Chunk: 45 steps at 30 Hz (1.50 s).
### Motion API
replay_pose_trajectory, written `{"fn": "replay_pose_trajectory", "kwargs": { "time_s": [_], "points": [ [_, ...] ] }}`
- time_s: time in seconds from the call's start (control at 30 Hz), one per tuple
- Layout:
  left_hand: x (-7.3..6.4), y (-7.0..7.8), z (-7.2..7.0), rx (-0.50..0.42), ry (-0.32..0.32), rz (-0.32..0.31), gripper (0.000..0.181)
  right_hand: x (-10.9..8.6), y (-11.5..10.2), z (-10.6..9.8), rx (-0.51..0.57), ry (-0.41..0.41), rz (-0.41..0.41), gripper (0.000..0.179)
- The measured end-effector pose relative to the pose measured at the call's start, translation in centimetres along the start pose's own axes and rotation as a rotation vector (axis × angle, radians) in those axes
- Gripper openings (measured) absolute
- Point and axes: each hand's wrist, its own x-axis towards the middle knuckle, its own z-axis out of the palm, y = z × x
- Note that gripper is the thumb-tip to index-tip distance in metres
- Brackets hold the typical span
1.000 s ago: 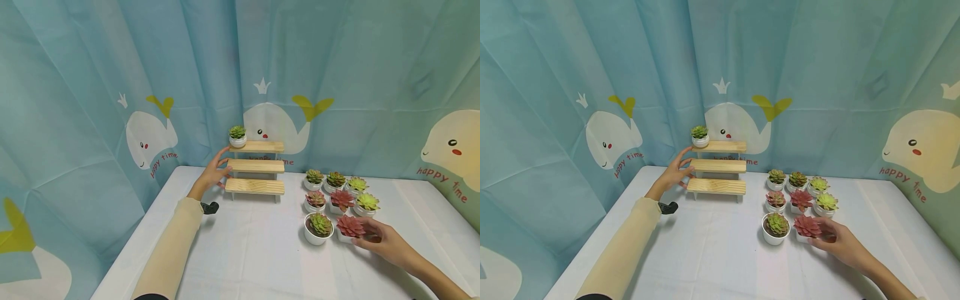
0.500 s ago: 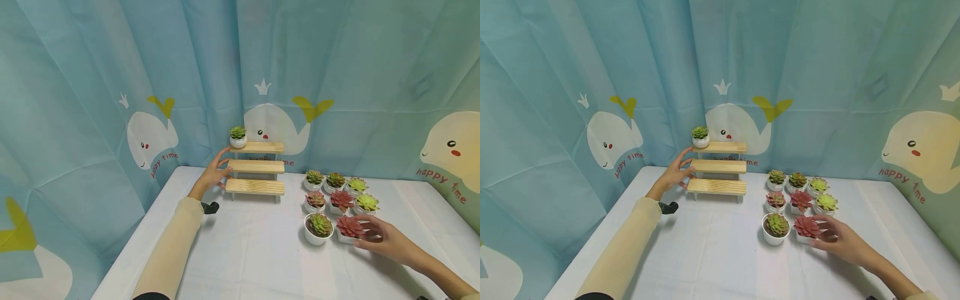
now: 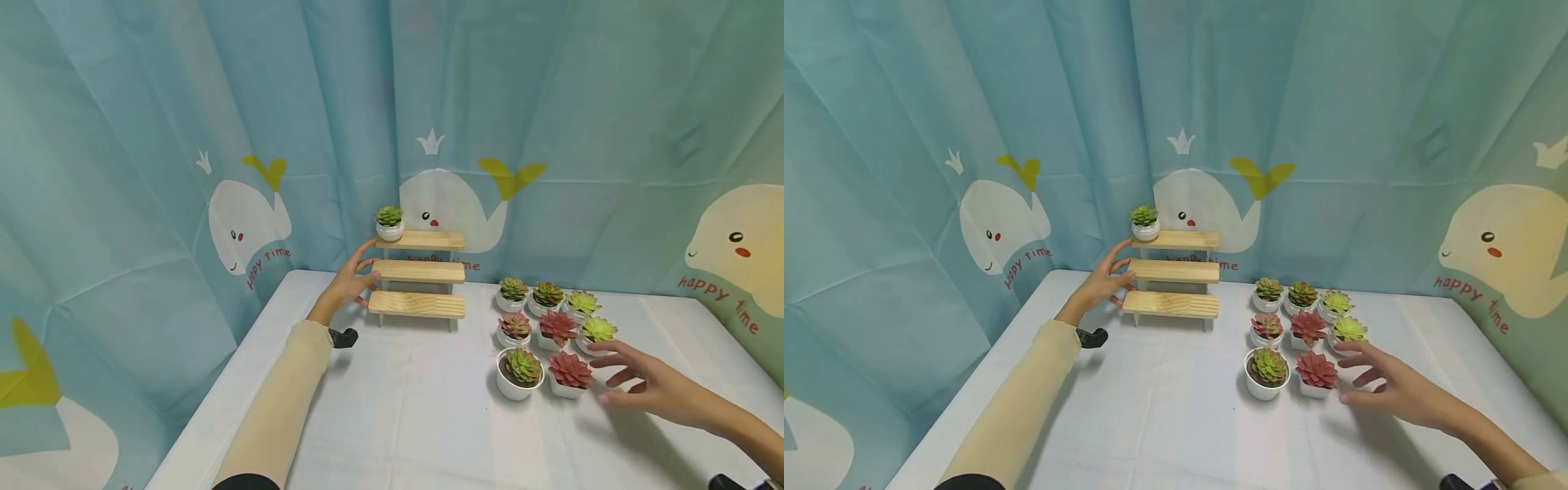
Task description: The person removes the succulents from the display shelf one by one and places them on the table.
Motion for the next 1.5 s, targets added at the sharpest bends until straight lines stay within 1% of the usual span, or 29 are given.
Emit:
{"fn": "replay_pose_trajectory", "kwargs": {
  "time_s": [0.17,0.33,0.53,0.67,0.73,0.87,0.97,1.17,1.33,1.5],
  "points": [
    [0.0,-0.1,-0.2,-0.018,-0.010,0.001,0.073,0.2,-1.4,-1.4,-0.095,0.052,0.034,0.068],
    [0.0,-0.2,-0.3,-0.032,-0.014,0.011,0.073,0.7,-2.7,-2.6,-0.124,0.101,0.039,0.071],
    [0.0,-0.4,-0.3,-0.014,-0.012,0.010,0.073,2.1,-3.2,-3.8,-0.136,0.137,-0.025,0.072],
    [-0.1,-0.3,-0.3,-0.005,-0.009,0.012,0.073,3.4,-3.7,-4.5,-0.125,0.150,-0.065,0.072],
    [-0.1,-0.3,-0.3,-0.004,-0.007,0.010,0.073,4.3,-4.1,-4.8,-0.110,0.148,-0.082,0.071],
    [-0.1,-0.4,-0.2,-0.012,0.005,-0.001,0.073,5.9,-5.2,-5.4,-0.111,0.153,-0.105,0.070],
    [-0.1,-0.4,-0.1,-0.016,0.010,-0.004,0.073,7.0,-6.0,-5.7,-0.122,0.161,-0.107,0.069],
    [-0.1,-0.6,-0.1,-0.012,0.007,0.002,0.073,9.2,-7.4,-5.9,-0.128,0.176,-0.081,0.068],
    [0.0,-0.5,0.0,-0.013,0.003,0.008,0.072,11.1,-8.3,-5.8,-0.101,0.196,-0.053,0.068],
    [0.0,-0.3,0.0,-0.010,-0.006,0.007,0.072,13.2,-9.1,-5.6,-0.092,0.198,-0.076,0.069]
  ]
}}
